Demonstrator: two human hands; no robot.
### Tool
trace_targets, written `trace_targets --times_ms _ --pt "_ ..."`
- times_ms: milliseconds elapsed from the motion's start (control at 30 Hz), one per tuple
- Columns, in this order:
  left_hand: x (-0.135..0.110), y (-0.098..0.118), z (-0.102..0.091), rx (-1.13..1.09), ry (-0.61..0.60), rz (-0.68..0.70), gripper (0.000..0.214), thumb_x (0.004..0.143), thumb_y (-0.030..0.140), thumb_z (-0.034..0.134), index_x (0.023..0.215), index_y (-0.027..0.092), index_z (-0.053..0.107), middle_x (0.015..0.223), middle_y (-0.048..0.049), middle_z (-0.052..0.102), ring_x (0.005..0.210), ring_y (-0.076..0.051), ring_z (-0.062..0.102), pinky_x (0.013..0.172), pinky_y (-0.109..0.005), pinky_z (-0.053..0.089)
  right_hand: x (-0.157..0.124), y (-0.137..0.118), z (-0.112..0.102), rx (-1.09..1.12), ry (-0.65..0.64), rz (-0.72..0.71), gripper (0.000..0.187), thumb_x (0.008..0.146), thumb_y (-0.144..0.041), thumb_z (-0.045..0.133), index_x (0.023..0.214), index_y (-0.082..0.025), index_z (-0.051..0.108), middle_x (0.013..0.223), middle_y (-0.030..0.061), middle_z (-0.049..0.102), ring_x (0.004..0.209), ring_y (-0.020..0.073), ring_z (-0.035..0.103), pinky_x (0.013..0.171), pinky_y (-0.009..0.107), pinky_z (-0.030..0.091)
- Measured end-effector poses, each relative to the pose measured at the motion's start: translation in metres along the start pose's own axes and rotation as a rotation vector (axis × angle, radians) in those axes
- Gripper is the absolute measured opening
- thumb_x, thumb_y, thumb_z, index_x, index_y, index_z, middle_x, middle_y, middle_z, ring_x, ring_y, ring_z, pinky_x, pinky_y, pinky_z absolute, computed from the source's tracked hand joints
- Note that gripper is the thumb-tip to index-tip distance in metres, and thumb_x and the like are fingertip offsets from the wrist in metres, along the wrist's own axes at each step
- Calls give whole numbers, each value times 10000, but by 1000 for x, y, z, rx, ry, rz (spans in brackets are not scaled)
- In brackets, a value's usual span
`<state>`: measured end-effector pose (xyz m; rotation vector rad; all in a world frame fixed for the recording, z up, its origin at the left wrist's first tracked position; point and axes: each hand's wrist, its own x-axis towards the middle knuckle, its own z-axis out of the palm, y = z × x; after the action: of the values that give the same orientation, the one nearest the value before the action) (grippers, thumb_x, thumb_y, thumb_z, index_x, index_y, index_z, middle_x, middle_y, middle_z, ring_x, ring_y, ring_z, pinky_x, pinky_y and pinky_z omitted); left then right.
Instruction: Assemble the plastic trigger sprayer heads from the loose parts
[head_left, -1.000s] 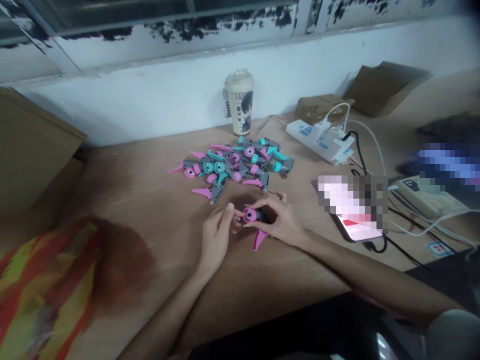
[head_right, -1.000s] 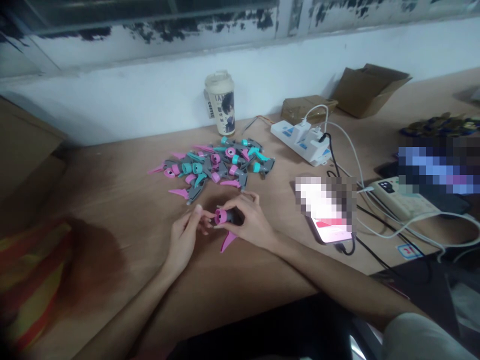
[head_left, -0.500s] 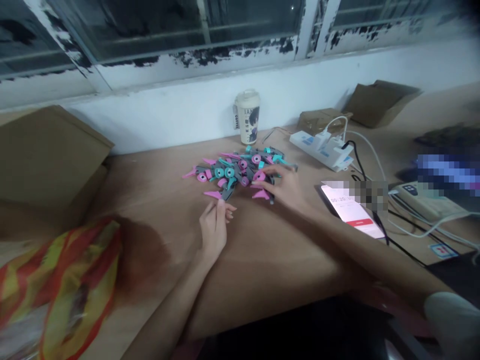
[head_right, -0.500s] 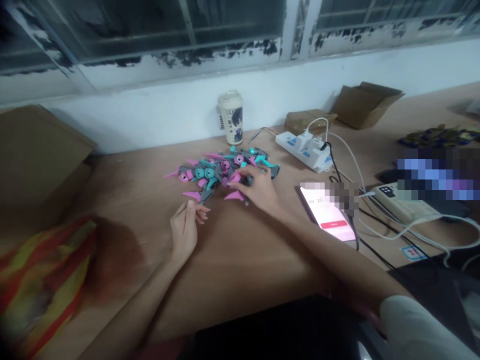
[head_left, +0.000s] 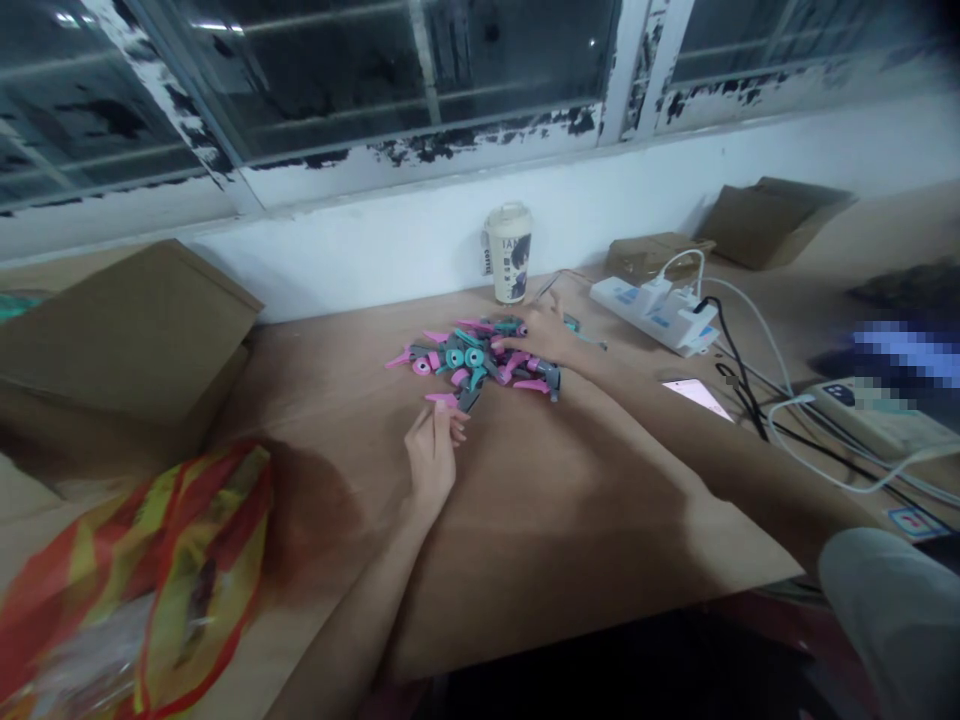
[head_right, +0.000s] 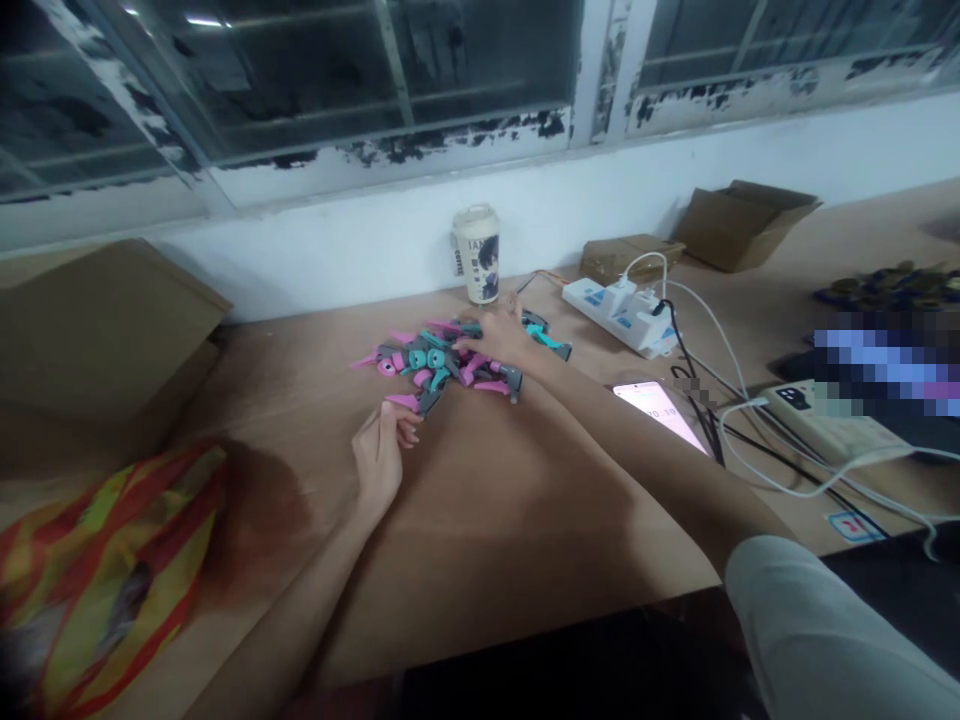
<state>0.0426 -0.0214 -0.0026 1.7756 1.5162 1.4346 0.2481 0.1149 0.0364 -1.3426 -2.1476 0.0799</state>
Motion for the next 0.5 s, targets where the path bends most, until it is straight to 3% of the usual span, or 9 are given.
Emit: trace_targets --times_ms 100,233,333,400,500 --pt "2 -1 -1 12 8 -1 508 939 421 285 709 143 643 610 -21 558 558 -103 546 532 -200 455 -20 1 -16 99 29 49 471 818 -552 506 1188 -269 576 1208 47 613 1164 307 516 1034 587 231" --pt "9 -7 -8 61 162 -34 486 935 416 290 744 147 646 704 -40 599 617 -121 569 576 -222 474 -60 13 -32 166 49 125 459 852 -564 432 1172 -277 590 1202 36 617 1137 288 547 972 504 387" --pt "21 -18 -16 199 300 -79 439 927 415 305 823 157 645 841 -68 620 797 -168 598 758 -295 491 -89 25 -33 107 51 224 523 838 -600 424 1179 -236 583 1201 70 615 1130 292 549 956 482 413" --pt "32 -29 -21 307 379 -140 354 905 403 369 951 171 633 1001 -91 615 1009 -210 561 931 -358 423 -102 30 -30 75 53 228 550 835 -612 415 1192 -222 567 1232 86 591 1156 296 526 967 486 403" --pt "52 -47 -25 325 422 -225 416 895 401 369 1154 135 558 1152 -152 567 1124 -257 516 997 -411 370 -111 34 -23 -35 24 200 625 806 -650 426 1250 -220 511 1306 107 523 1218 324 457 995 535 355"
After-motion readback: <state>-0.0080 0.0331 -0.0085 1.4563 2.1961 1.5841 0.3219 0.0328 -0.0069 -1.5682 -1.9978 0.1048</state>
